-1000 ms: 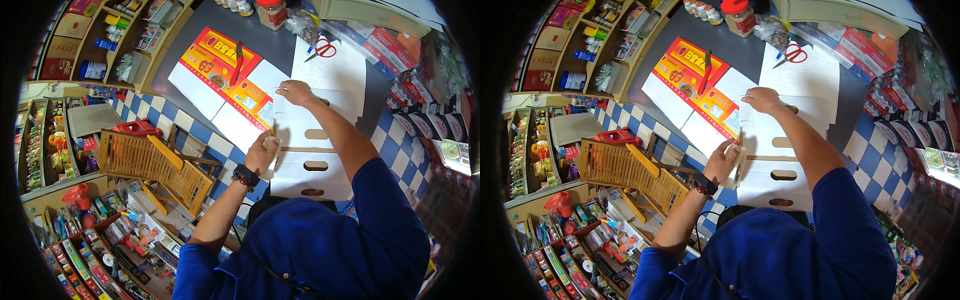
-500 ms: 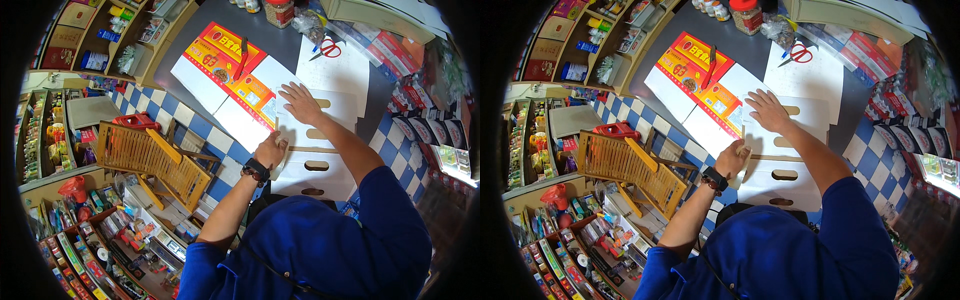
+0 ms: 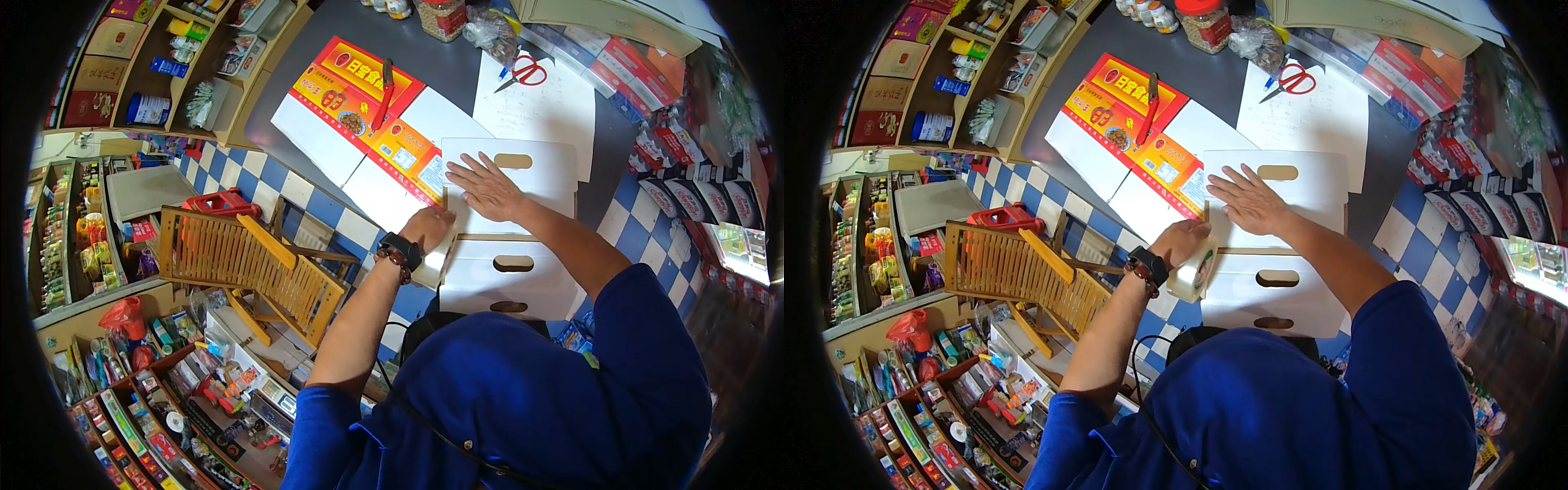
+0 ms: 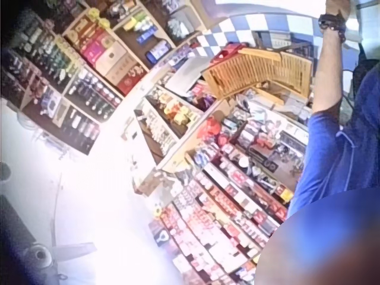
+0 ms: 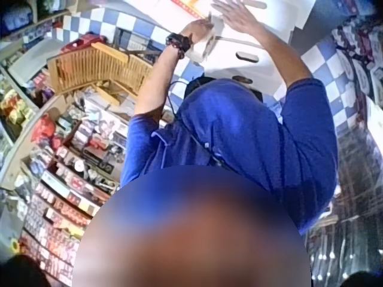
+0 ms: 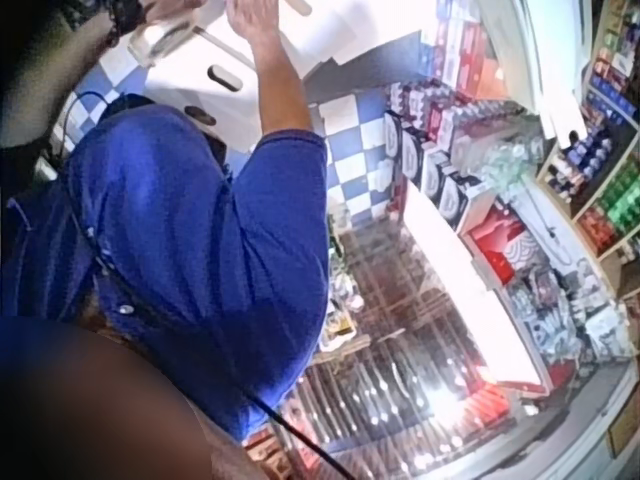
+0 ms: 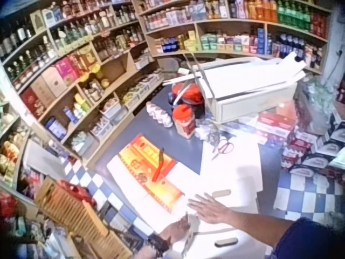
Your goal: The person folds a flat cardboard piece into a box shape, aligns the edges, and secures them with clear packing tape. The person uses scissors to cut the tape and repeatedly smooths the taped seams. The finished box is placed on the counter.
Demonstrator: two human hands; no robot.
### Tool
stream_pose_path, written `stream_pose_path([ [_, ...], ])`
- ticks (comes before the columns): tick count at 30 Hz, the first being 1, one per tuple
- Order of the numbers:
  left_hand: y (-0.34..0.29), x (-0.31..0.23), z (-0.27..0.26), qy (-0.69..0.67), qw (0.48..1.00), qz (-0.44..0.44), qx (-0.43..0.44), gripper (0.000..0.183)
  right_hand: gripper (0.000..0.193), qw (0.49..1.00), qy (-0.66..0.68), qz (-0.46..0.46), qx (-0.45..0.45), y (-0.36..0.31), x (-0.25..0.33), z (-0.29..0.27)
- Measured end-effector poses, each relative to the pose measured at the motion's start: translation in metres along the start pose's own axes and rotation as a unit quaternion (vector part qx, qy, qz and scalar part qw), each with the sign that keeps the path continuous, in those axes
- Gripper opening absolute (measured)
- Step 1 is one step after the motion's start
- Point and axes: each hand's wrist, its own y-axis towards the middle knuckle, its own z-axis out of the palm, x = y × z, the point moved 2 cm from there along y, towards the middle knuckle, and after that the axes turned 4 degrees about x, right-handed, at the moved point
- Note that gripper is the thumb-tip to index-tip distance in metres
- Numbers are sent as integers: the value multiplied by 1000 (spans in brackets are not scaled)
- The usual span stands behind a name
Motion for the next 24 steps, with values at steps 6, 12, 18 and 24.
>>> stream_pose_path([
  [6, 20, 7, 4, 138, 987, 42, 68, 46, 53, 999, 1, 14, 46, -3, 9, -8],
  [12, 41, 19, 11, 92, 990, -25, 100, 43, 52, 998, 44, 15, 46, -10, 18, -11],
  [18, 52, 29, 10, -69, 992, -59, 91, 33, 51, 999, 34, 3, 32, -16, 21, 1],
  [24, 52, 26, 7, -45, 993, 5, 109, 29, 52, 998, 15, 4, 65, -26, 29, -1],
])
